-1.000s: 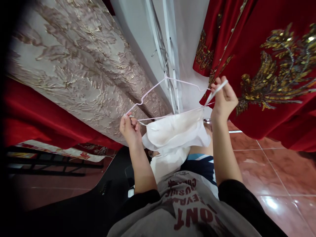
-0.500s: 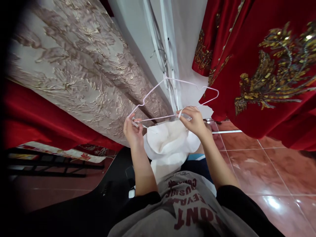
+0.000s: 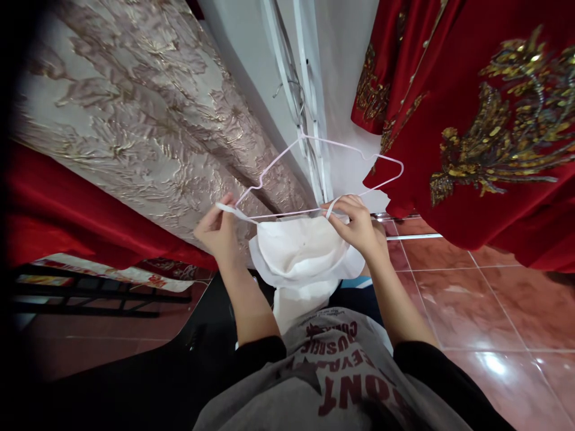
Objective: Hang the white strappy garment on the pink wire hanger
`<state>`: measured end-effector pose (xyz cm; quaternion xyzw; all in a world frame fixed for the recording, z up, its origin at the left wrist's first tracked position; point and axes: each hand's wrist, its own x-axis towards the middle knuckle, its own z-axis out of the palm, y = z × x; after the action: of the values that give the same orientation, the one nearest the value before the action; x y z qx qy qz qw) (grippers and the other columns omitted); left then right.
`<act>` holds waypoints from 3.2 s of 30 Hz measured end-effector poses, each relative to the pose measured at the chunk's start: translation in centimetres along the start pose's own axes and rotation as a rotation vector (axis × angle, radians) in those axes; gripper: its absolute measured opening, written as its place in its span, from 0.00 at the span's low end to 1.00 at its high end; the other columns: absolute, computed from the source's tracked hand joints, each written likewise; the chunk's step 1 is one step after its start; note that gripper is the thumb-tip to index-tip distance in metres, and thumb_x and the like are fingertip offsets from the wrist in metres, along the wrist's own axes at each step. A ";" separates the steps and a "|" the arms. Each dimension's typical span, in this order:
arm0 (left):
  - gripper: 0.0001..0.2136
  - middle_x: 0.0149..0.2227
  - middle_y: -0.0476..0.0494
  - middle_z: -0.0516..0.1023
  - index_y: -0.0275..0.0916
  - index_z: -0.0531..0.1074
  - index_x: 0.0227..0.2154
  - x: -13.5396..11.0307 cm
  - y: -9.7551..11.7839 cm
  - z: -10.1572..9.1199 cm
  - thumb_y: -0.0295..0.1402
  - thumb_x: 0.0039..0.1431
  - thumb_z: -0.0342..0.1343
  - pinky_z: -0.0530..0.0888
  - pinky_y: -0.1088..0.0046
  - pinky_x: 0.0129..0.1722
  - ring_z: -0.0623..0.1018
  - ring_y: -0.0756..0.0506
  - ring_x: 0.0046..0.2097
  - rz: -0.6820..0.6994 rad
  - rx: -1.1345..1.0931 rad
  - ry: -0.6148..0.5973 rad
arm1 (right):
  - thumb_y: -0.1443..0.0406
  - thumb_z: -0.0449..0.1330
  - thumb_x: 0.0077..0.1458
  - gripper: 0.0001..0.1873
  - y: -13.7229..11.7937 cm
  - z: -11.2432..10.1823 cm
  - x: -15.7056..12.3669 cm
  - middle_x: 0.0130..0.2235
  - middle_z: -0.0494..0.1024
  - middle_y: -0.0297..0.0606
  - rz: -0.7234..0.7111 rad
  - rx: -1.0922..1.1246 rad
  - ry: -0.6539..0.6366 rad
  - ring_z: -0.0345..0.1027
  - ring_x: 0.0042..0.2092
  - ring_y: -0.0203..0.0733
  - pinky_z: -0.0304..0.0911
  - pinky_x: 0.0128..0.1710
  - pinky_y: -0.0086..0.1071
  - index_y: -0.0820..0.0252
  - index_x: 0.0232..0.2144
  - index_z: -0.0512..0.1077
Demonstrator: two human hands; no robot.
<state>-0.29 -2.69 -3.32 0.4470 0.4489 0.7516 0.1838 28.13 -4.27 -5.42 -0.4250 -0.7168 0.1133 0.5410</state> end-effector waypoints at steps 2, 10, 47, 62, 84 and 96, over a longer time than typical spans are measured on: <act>0.05 0.37 0.42 0.86 0.40 0.86 0.36 0.9 0.9 0.9 0.32 0.59 0.68 0.80 0.70 0.43 0.85 0.45 0.42 -0.026 0.007 -0.149 | 0.57 0.64 0.65 0.09 -0.1 0.2 -0.2 0.38 0.87 0.36 0.002 -0.014 0.016 0.78 0.41 0.48 0.68 0.49 0.48 0.47 0.37 0.85; 0.14 0.22 0.49 0.72 0.38 0.79 0.25 3.1 2.2 3.8 0.29 0.69 0.58 0.69 0.79 0.29 0.71 0.51 0.26 -0.081 0.062 -0.366 | 0.57 0.65 0.65 0.08 -0.1 0.5 -0.6 0.38 0.86 0.36 -0.012 -0.015 0.036 0.76 0.40 0.48 0.67 0.48 0.47 0.47 0.35 0.83; 0.15 0.26 0.47 0.81 0.39 0.69 0.31 -4.0 -1.1 4.6 0.42 0.66 0.64 0.69 0.77 0.29 0.72 0.53 0.23 -0.501 -0.328 -0.035 | 0.59 0.65 0.60 0.09 -1.2 -4.5 4.2 0.47 0.81 0.44 -0.091 -0.145 0.378 0.74 0.56 0.57 0.68 0.59 0.57 0.49 0.44 0.78; 0.13 0.38 0.38 0.85 0.39 0.83 0.37 -3.9 1.0 -0.1 0.44 0.63 0.66 0.77 0.74 0.42 0.82 0.45 0.43 -0.480 -0.085 -0.555 | 0.65 0.59 0.68 0.13 -0.2 1.5 0.0 0.44 0.87 0.33 -0.047 -0.092 -0.106 0.78 0.45 0.46 0.60 0.52 0.46 0.45 0.46 0.83; 0.16 0.45 0.30 0.87 0.35 0.82 0.41 -4.2 -0.8 2.6 0.43 0.59 0.64 0.57 0.79 0.19 0.77 0.52 0.27 -0.578 -0.386 -0.146 | 0.64 0.60 0.69 0.15 -0.6 1.7 -0.9 0.52 0.86 0.37 -0.104 -0.024 -0.110 0.78 0.55 0.49 0.64 0.61 0.53 0.46 0.54 0.79; 0.18 0.34 0.43 0.84 0.40 0.73 0.33 -4.7 -0.8 3.7 0.49 0.59 0.69 0.58 0.82 0.17 0.71 0.55 0.23 -0.416 -0.430 -0.229 | 0.66 0.64 0.55 0.08 2.7 -3.3 1.5 0.30 0.81 0.35 0.444 0.322 0.225 0.62 0.24 0.30 0.58 0.23 0.28 0.59 0.37 0.82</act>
<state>5.27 -3.59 -5.61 0.3782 0.3382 0.7204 0.4730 32.28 -2.52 -4.79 -0.4899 -0.5149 0.2932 0.6394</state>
